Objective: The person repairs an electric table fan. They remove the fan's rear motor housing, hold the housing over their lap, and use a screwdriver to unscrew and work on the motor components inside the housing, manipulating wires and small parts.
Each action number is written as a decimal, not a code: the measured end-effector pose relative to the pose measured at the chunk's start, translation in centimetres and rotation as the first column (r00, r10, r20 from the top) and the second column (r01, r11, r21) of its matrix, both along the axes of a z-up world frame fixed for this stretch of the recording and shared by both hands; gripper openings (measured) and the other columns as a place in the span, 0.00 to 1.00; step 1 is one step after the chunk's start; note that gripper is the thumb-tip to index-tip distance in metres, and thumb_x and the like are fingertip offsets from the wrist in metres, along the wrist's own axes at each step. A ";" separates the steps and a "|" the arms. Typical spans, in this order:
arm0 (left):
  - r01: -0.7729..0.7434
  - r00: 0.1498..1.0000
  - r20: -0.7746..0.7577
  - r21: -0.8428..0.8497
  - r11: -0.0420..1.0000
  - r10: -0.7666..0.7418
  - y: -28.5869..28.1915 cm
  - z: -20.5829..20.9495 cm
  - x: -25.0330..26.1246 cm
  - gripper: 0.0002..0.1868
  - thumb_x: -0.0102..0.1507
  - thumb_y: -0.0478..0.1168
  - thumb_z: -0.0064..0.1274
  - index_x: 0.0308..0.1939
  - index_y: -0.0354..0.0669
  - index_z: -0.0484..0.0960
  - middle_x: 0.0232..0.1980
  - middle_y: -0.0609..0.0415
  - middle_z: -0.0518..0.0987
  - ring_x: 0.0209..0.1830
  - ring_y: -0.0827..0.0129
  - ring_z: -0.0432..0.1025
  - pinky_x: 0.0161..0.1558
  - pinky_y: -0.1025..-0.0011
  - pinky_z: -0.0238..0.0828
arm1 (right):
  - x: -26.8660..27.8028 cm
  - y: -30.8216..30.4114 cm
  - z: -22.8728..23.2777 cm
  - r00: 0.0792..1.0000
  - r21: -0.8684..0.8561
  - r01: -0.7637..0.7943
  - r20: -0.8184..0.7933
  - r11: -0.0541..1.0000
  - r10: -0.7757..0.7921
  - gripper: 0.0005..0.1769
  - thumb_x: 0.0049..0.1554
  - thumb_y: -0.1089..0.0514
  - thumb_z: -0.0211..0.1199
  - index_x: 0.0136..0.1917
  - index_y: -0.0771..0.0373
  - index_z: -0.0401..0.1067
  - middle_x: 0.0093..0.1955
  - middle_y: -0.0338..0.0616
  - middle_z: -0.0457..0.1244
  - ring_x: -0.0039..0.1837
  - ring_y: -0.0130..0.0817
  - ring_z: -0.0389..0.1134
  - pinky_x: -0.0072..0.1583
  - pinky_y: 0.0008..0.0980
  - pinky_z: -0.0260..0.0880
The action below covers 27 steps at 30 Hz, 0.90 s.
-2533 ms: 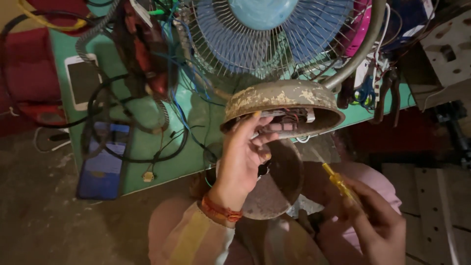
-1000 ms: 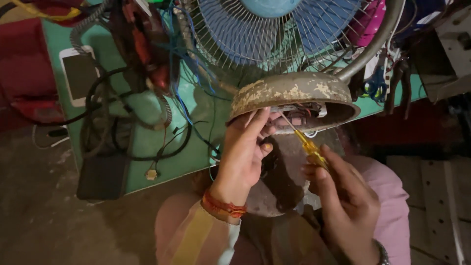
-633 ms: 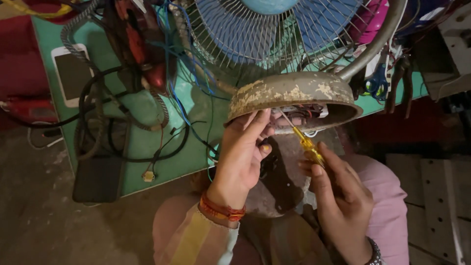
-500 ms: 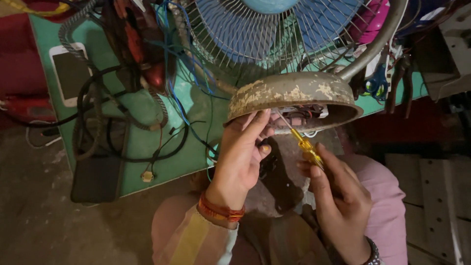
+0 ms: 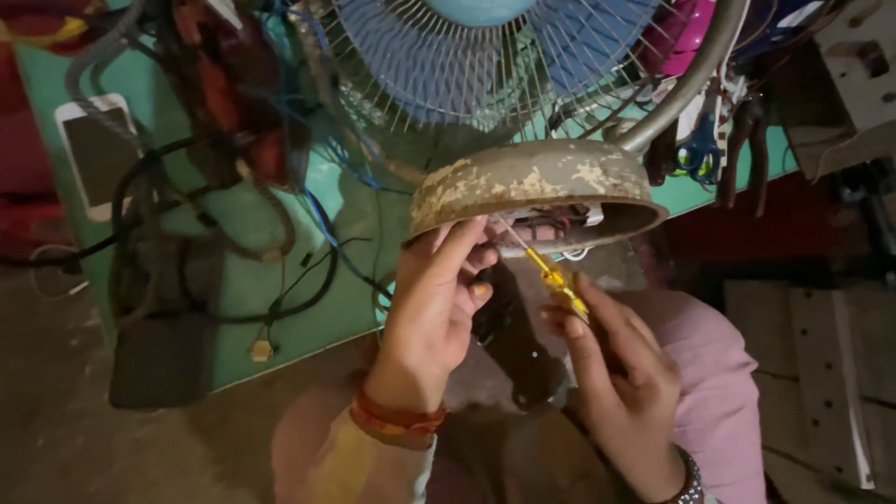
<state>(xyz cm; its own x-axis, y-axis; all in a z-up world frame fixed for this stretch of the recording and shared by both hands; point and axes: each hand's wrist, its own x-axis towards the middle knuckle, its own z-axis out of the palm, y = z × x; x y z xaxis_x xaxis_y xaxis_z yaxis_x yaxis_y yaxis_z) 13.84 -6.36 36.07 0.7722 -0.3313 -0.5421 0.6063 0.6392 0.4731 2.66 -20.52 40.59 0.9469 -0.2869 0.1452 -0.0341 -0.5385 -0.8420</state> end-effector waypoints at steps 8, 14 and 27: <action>-0.044 0.998 -0.049 0.061 0.997 0.047 -0.1 -0.5 -0.2 0.09 0.62 0.42 0.60 0.45 0.52 0.81 0.40 0.67 0.78 0.34 0.81 0.68 0.32 0.78 0.60 | 0.3 -1.2 -1.8 0.999 0.132 -0.042 -0.023 0.990 0.046 0.22 0.61 0.70 0.59 0.68 0.74 0.68 0.58 0.53 0.70 0.56 0.36 0.76 0.59 0.30 0.77; -0.067 0.990 -0.113 0.126 0.990 0.081 0.1 -1.1 -0.5 0.07 0.61 0.38 0.59 0.43 0.46 0.80 0.39 0.60 0.79 0.35 0.76 0.71 0.31 0.74 0.62 | -0.2 -2.2 -3.7 0.995 0.025 -0.073 0.065 0.997 0.071 0.22 0.57 0.73 0.64 0.65 0.74 0.70 0.60 0.58 0.69 0.57 0.39 0.77 0.60 0.32 0.78; -0.093 0.986 -0.127 0.152 0.984 0.112 0.6 -0.8 -0.6 0.09 0.62 0.37 0.57 0.46 0.46 0.80 0.37 0.60 0.82 0.31 0.74 0.74 0.28 0.73 0.65 | -0.5 -2.0 -4.1 0.994 0.081 -0.023 0.104 0.996 0.014 0.23 0.53 0.76 0.67 0.62 0.73 0.73 0.59 0.62 0.70 0.59 0.43 0.76 0.62 0.34 0.78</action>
<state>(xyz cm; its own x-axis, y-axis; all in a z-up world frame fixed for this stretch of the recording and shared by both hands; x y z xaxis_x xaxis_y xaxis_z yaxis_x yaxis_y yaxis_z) 13.24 -5.81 35.28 0.7149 -0.1644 -0.6796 0.6053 0.6320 0.4839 2.11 -22.52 36.52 0.9332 -0.2847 0.2194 0.0648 -0.4670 -0.8819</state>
